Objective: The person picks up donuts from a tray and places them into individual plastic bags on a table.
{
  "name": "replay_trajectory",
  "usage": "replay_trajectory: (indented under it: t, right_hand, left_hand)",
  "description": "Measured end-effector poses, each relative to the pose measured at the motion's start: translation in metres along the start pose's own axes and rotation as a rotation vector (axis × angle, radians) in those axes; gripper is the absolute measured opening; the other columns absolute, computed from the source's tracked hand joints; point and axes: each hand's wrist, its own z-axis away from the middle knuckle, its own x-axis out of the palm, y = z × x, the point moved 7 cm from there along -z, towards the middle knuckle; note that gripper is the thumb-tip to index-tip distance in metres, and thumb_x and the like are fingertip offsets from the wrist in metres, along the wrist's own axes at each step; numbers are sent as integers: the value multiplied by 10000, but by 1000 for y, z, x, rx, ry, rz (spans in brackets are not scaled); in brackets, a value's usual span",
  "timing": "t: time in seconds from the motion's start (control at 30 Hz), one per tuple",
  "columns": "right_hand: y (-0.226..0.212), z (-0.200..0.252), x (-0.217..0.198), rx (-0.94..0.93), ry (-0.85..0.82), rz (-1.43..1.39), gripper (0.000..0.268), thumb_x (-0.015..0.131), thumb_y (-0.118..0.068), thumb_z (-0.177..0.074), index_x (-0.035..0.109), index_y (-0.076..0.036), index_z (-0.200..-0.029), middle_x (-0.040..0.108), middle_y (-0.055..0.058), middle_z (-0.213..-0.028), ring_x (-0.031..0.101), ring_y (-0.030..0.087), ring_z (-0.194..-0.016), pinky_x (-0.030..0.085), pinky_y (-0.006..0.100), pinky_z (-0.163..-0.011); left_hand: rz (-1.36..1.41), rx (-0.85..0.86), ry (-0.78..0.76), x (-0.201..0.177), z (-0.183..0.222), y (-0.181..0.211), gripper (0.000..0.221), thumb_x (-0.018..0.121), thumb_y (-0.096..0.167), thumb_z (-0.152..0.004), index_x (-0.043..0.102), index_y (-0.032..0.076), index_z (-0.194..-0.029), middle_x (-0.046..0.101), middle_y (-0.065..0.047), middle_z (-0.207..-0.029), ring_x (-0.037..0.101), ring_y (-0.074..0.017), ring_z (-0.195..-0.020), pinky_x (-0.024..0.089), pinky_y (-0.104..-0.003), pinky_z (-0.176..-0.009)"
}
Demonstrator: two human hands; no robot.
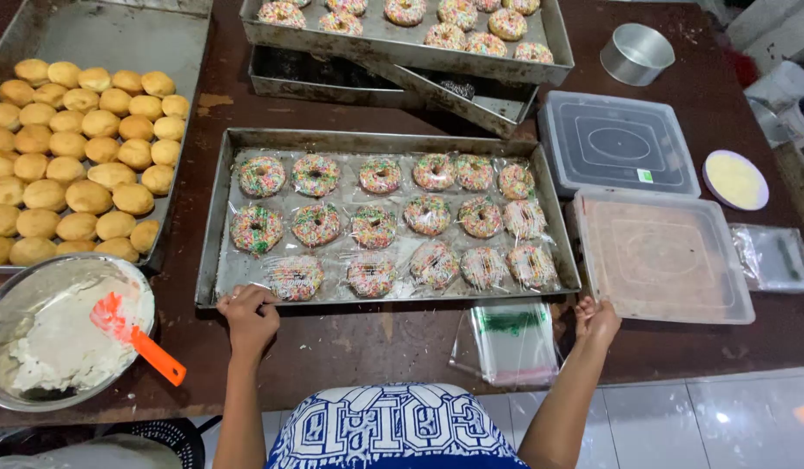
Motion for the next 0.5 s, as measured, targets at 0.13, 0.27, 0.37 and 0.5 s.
replay_trajectory:
  t: [0.13,0.27,0.37,0.5]
  right_hand:
    - [-15,-6,25,23,30,69,199,454,-173,-1065,512,17,-1080,634,131,-818,623,204,-617,553,350,-558]
    - [-22,-29,37,101,-4,139,214,445,-190,-1110,483,13,-1054,595,101,-778,518,152,-561,427,282,-484]
    - [-30,-38,55,147,-76,168,180,432,-187,-1116,459,-16,-1069,538,64,-741,442,117,-531,335,249,-442]
    - [-46,-46,75,162,-96,238,130,398,-141,-1103,457,-26,-1113,486,43,-719,376,108,-508,313,277,-443]
  left_hand:
    - [2,-4,15,1,1,0,173,591,-12,-685,680,136,-684,679,16,-853,597,-202,-953,279,-379,-957]
    - [16,-4,28,-1,1,4,170,588,-11,-681,682,130,-694,666,11,-839,589,-210,-975,278,-381,-972]
    - [14,-26,19,2,3,-2,177,585,-11,-672,691,129,-691,671,8,-843,582,-207,-961,278,-381,-965]
    - [-9,-26,9,4,2,-4,160,596,3,-647,695,121,-692,655,-7,-825,578,-224,-993,275,-386,-951]
